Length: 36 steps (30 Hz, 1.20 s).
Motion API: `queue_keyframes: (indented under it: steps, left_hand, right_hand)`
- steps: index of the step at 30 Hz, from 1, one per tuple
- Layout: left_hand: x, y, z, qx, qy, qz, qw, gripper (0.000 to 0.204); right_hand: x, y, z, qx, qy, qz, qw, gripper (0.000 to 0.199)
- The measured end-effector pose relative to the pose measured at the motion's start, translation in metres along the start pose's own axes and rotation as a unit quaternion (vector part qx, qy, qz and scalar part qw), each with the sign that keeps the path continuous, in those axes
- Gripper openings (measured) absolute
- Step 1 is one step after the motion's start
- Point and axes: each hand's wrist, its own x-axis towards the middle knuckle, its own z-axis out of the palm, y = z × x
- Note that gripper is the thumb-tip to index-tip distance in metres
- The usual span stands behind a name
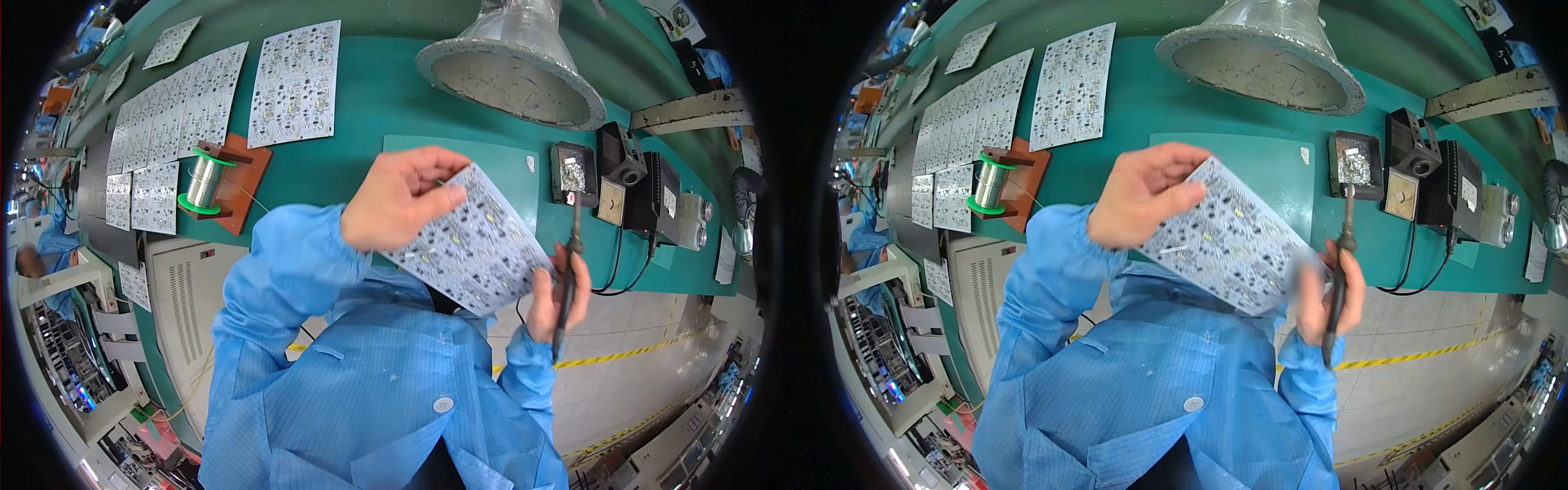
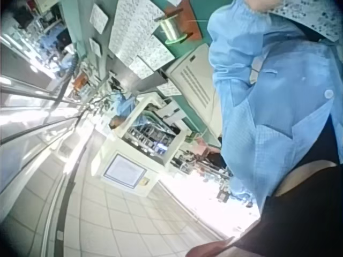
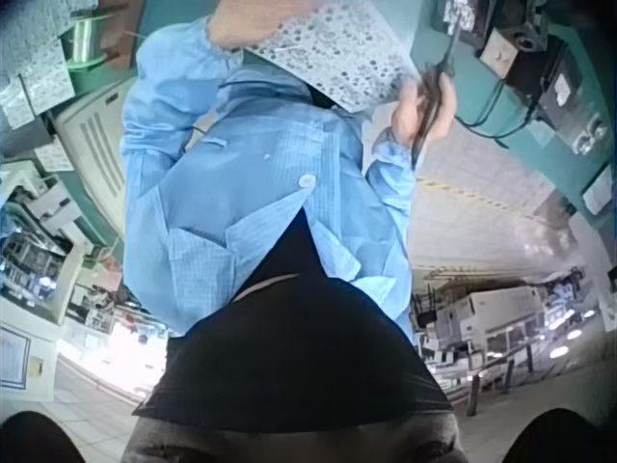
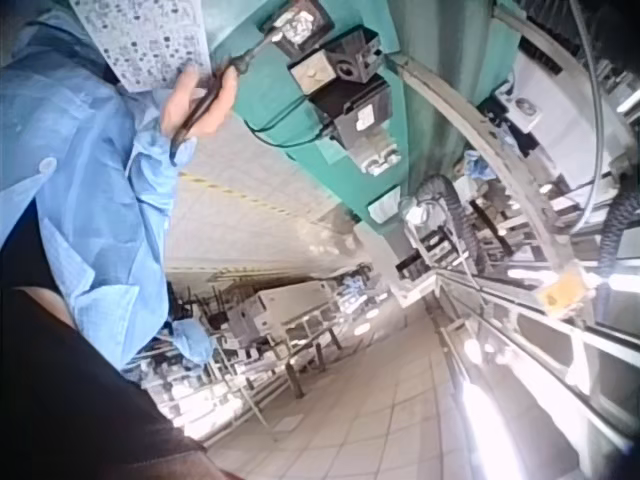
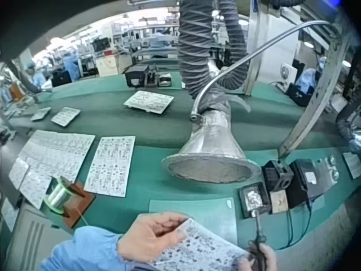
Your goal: Soldering electronic components onto a printed circuit board at a manual assembly station.
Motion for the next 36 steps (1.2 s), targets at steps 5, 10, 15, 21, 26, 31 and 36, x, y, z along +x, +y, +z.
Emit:
queue_keyframes:
  steps: [5,10,15,21,26,31,36]
  left_hand:
    - [-0.038,0.045,0.023,0.059,-0.011,0.11,0.992,0.027]
    - [-0.035,0.058,0.016,0.257,-0.085,0.307,0.912,0.027]
    - [-0.039,0.053,0.013,0.247,-0.061,0.357,0.899,0.028]
    - [-0.038,0.051,0.011,0.253,-0.068,0.362,0.895,0.029]
    - [-0.038,0.048,0.018,0.225,-0.038,0.368,0.901,0.025]
    - [-0.035,0.056,0.028,0.348,-0.021,0.497,0.794,0.02]
    - [-0.029,0.044,0.029,0.378,-0.01,0.594,0.71,0.015]
  right_hand:
    - [0.017,-0.046,-0.021,0.024,-0.025,-0.065,0.997,0.051]
    - [0.034,-0.058,-0.007,-0.01,-0.019,-0.125,0.992,0.049]
    - [0.043,-0.049,0.005,0.033,-0.021,-0.151,0.988,0.048]
    - [0.044,-0.047,0.009,0.036,-0.029,-0.171,0.984,0.046]
    - [0.045,-0.043,0.006,0.005,-0.027,-0.232,0.972,0.047]
    - [0.059,-0.041,0.004,-0.096,-0.117,-0.336,0.93,0.045]
    - [0.052,-0.034,0.006,-0.129,-0.109,-0.339,0.926,0.039]
